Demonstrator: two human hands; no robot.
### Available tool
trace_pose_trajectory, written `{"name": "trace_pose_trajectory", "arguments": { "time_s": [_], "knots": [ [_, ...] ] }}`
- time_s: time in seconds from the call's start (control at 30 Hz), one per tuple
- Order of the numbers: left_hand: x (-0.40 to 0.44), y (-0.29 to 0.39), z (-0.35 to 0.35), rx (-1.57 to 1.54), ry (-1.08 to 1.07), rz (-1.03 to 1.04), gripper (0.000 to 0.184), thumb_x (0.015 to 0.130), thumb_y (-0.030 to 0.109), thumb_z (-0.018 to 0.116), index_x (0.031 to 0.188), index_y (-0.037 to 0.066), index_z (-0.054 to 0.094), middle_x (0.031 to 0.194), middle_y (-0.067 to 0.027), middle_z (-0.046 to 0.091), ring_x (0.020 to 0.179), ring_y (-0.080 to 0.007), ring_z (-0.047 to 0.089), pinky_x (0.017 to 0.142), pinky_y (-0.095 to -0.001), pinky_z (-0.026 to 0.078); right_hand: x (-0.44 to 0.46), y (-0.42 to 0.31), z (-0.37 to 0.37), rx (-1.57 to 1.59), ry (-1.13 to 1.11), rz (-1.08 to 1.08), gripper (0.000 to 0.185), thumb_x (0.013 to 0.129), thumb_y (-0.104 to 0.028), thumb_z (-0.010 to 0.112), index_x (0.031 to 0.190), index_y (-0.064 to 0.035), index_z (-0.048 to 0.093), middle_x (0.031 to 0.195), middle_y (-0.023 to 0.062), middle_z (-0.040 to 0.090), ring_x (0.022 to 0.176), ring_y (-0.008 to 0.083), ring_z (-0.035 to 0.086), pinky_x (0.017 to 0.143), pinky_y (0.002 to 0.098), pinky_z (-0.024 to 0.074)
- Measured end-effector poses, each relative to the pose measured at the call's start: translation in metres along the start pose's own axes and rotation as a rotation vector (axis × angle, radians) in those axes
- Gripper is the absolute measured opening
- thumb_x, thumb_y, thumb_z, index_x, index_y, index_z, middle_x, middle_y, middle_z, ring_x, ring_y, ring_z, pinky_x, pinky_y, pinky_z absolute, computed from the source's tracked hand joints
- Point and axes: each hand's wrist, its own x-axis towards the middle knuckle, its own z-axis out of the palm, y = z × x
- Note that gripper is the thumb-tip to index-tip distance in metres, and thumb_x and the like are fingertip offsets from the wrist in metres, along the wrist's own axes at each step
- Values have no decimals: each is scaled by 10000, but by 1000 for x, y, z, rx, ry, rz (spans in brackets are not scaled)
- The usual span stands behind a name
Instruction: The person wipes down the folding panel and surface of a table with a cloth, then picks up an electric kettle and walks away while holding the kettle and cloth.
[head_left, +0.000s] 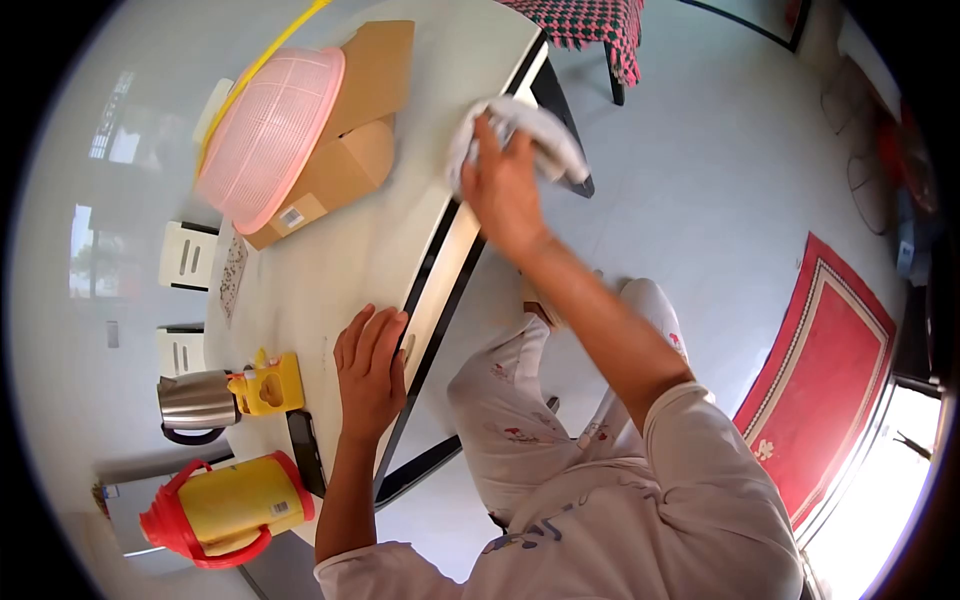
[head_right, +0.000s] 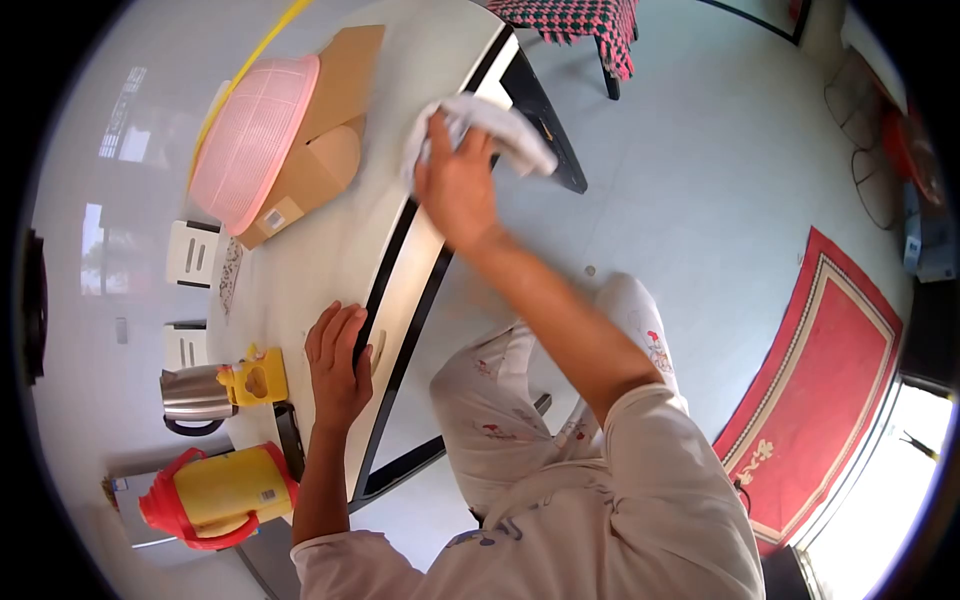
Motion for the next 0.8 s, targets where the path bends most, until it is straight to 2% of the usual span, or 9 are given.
{"name": "trace_pose_trajectory", "arguments": {
  "time_s": [0.1,0.13,0.17,0.23,0.33,0.37,0.47,0.6,0.8],
  "knots": [
    [-1,1,-3,-32,-12,-32,502,865,2,576,1360,77,551,1383,-107,560,1346,-358,472,1126,-491,329,66,47,4,-151,63,-62,400,882,-157,644,1261,-29,647,1106,284,662,1117,501,542,990,508,478],
    [-1,0,-3,-43,-4,-31,497,867,7,568,1359,76,555,1382,-105,560,1346,-356,470,1125,-490,328,82,59,6,-204,114,-71,347,901,-193,639,1215,-52,679,1047,259,693,1073,479,577,961,507,495],
    [0,-1,-4,-53,7,-28,494,869,12,560,1359,75,559,1380,-104,559,1346,-354,469,1125,-489,328,94,60,-2,-206,-1,46,303,918,-212,633,1172,-56,689,952,236,714,1046,451,603,912,504,516],
    [0,0,-5,-68,17,-30,499,867,10,555,1362,76,562,1382,-100,555,1344,-350,468,1124,-485,329,101,65,-6,-182,38,9,286,919,-234,641,1120,-39,699,869,230,710,951,425,643,838,486,539],
    [-3,-2,-5,-89,45,-14,510,863,6,555,1368,78,564,1385,-97,548,1341,-347,467,1124,-480,333,88,71,-7,-40,-63,93,323,914,-270,646,1200,-126,689,1040,309,655,971,458,642,828,521,543],
    [-3,-3,-4,-94,58,-5,514,861,5,557,1370,79,564,1386,-96,546,1340,-346,467,1123,-479,335,75,70,-2,-33,-36,56,321,909,-251,659,1195,-108,688,1037,309,643,908,460,651,795,525,538],
    [-4,-4,-5,-114,71,-2,522,860,6,563,1377,80,560,1385,-95,542,1337,-345,467,1122,-478,341,10,10,-13,-73,-76,14,319,880,-188,699,1189,-111,683,983,284,604,839,453,656,757,512,552],
    [-5,-3,-6,-107,72,2,522,864,4,566,1380,79,559,1384,-96,543,1335,-344,469,1120,-474,348,-56,-54,-33,38,-252,-22,367,868,-149,708,1234,-150,674,1019,225,592,888,423,649,791,480,562],
    [-8,-3,-5,-72,65,7,502,875,2,555,1372,75,571,1387,-94,547,1335,-340,471,1122,-466,349,-12,-10,-26,-72,-213,-67,303,898,-180,678,1199,-171,707,1041,209,672,916,390,684,792,472,572]
  ]
}}
